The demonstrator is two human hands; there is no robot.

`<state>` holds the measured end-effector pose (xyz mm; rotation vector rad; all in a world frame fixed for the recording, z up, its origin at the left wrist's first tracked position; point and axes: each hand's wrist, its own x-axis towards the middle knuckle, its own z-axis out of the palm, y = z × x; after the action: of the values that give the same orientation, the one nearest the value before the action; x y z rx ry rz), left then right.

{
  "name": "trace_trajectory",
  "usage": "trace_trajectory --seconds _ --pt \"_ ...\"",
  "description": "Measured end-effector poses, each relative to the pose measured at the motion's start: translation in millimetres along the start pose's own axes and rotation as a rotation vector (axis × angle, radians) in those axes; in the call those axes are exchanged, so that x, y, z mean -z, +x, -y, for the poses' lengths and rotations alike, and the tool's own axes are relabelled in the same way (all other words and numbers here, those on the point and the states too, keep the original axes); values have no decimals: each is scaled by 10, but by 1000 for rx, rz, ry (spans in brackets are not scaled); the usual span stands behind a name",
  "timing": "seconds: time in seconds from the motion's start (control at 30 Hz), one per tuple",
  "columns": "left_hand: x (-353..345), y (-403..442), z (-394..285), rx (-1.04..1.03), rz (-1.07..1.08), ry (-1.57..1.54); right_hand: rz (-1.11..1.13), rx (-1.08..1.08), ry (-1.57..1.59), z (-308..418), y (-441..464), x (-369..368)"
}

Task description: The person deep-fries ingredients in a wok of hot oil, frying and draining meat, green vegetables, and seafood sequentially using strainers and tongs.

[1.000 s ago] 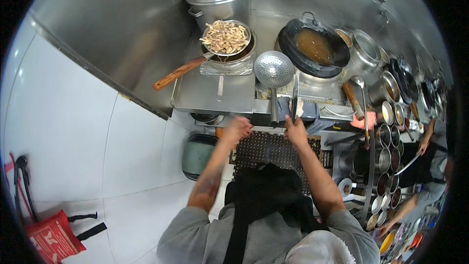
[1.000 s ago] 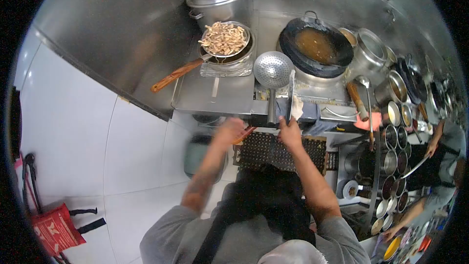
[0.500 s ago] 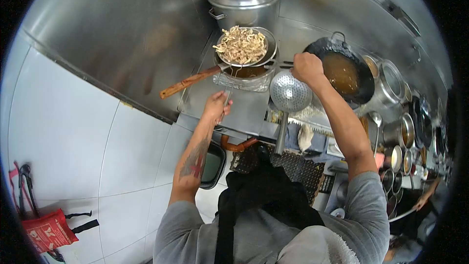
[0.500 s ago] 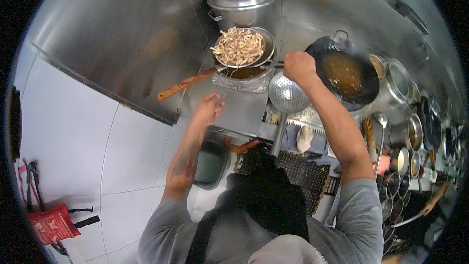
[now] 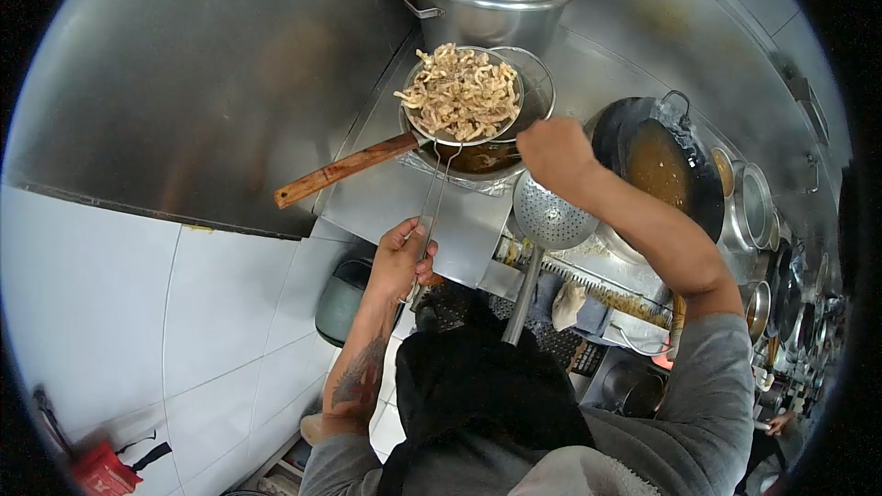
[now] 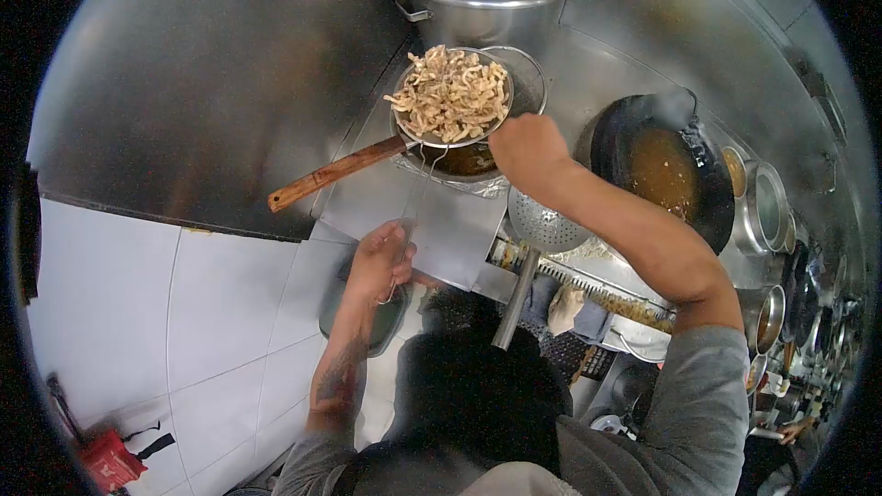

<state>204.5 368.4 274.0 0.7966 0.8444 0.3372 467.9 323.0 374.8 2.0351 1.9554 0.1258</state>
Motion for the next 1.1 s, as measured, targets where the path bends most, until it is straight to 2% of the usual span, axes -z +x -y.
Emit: trace_trajectory --seconds 0.13,0.27,0.37,0.57,0.63,0.77,0.87,0.97,1.03,1.1 --pt "30 3 3 -8 7 -50 37 -66 38 188 175 -684" --pt "108 57 54 -24 19 -19 33 -150 84 336 400 -940" --pt "167 69 91 -61 32 19 45 -291 156 371 320 -848" --pt "390 58 152 -157 92 89 -36 -448 148 398 -516 18" --pt "389 -53 68 -145 43 176 -118 -548 190 375 -667 236" --pt "450 -87 105 -115 62 173 -400 -559 96 365 -280 236" --pt "523 -69 115 -92 169 92 -325 -665 218 405 -198 148" --pt "582 -16 177 -60 182 143 -366 -838 328 640 -868 154" --pt "641 104 191 -70 174 159 -391 -961 350 791 -1331 -177" --pt "674 141 137 -51 205 162 -290 -1029 423 1109 -1671 -492"
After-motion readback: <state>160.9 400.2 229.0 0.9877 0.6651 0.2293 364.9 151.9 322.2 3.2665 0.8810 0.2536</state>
